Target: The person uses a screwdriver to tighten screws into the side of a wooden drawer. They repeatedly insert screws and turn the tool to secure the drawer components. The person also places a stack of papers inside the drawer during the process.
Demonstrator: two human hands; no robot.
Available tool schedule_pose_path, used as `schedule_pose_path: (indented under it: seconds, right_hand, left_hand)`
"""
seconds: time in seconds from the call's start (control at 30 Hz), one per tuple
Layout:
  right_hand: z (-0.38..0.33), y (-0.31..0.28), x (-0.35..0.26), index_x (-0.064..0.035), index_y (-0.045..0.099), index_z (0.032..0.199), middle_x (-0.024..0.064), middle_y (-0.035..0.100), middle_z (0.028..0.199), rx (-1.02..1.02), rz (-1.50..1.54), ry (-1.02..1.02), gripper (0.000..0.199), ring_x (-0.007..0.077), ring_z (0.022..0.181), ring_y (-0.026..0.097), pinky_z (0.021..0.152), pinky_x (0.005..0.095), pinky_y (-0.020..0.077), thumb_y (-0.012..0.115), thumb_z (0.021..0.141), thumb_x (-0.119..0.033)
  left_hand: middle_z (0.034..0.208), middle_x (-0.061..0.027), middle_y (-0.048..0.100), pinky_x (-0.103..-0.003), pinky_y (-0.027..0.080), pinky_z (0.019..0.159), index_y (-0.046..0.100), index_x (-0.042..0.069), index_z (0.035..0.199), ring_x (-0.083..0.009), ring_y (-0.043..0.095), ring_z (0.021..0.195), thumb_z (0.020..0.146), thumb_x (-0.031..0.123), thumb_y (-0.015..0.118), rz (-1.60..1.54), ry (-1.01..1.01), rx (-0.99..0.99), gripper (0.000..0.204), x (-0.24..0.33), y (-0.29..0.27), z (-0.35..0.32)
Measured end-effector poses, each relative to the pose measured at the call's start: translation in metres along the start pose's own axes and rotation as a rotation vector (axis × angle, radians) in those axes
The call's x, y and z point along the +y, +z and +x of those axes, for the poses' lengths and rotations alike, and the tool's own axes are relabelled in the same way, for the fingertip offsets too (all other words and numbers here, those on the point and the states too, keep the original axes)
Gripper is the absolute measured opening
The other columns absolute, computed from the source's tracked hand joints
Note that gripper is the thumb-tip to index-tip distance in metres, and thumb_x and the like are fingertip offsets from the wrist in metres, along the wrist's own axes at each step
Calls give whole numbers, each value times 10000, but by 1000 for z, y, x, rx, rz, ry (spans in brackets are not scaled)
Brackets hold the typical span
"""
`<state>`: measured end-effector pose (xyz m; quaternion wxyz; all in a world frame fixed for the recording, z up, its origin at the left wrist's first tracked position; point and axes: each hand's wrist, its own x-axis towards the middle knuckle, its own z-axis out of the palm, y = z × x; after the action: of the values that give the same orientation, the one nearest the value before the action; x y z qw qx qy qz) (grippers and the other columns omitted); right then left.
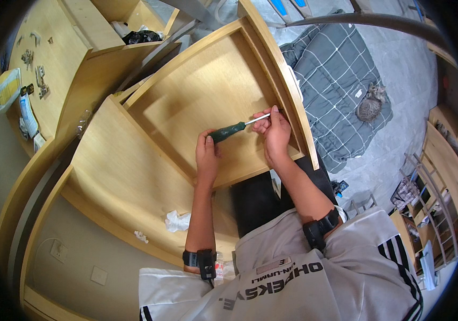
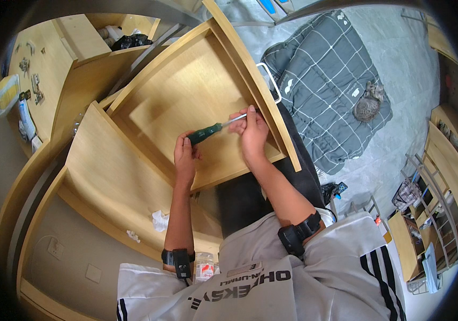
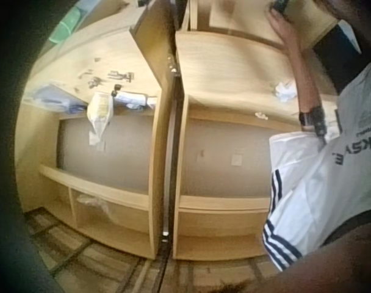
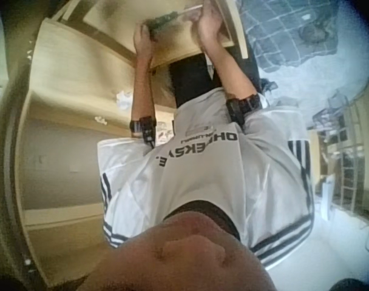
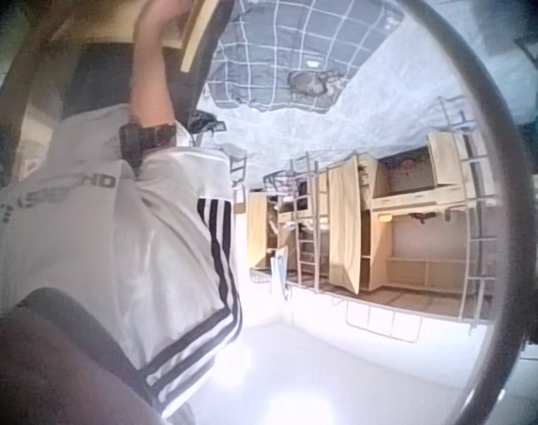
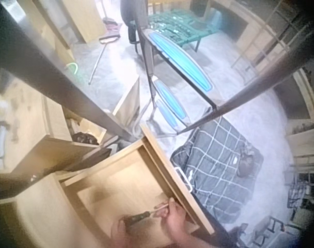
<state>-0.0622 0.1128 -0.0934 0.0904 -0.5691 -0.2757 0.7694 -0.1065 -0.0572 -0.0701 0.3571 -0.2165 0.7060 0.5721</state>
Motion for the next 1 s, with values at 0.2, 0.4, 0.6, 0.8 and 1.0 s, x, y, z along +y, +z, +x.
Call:
schedule_pose_path:
  seconds: [0.2, 0.4, 0.6, 0.8, 1.0]
  right_hand:
    - [-3, 1, -3, -36, 543, 923, 152, 659, 825, 23, 4, 41, 325, 152, 568, 609, 556, 283, 522, 467, 1017, -338]
    - [-1, 6, -2, -24, 538, 916, 153, 654, 796, 36, 25, -5, 330, 160, 562, 617, 534, 292, 524, 469, 1017, -332]
    - [0, 2, -2, -17, 534, 911, 163, 646, 777, 40, 14, 20, 324, 169, 530, 606, 515, 297, 516, 469, 1017, -317]
    - [-3, 2, -1, -17, 532, 905, 159, 642, 769, 37, 17, 8, 328, 167, 518, 598, 501, 294, 502, 467, 1017, -318]
    - [0, 4, 0, -22, 531, 906, 151, 641, 776, 40, 18, -10, 331, 165, 522, 598, 500, 295, 500, 474, 1014, -330]
  left_hand:
    - [675, 6, 448, -242, 365, 524, 566, 7, 1020, -76, 395, 557, 1041, 394, 347, 297, -214, -58, 445, 3, -14, 10]
    - [679, 6, 455, -245, 335, 469, 519, 42, 1122, -80, 361, 513, 1035, 397, 349, -39, -24, 25, 403, 4, -1, -3]
    - [701, 1, 496, -239, 349, 446, 528, 50, 1113, -86, 388, 507, 1030, 381, 359, 135, -195, -59, 381, -10, -18, 0]
    - [698, -16, 523, -245, 367, 425, 549, 49, 1028, -93, 438, 508, 1033, 386, 358, 269, -173, -51, 388, -4, -22, 6]
    - [665, -3, 503, -267, 410, 491, 545, 55, 961, -106, 432, 510, 1032, 364, 369, 56, -105, -17, 363, -8, -11, -2]
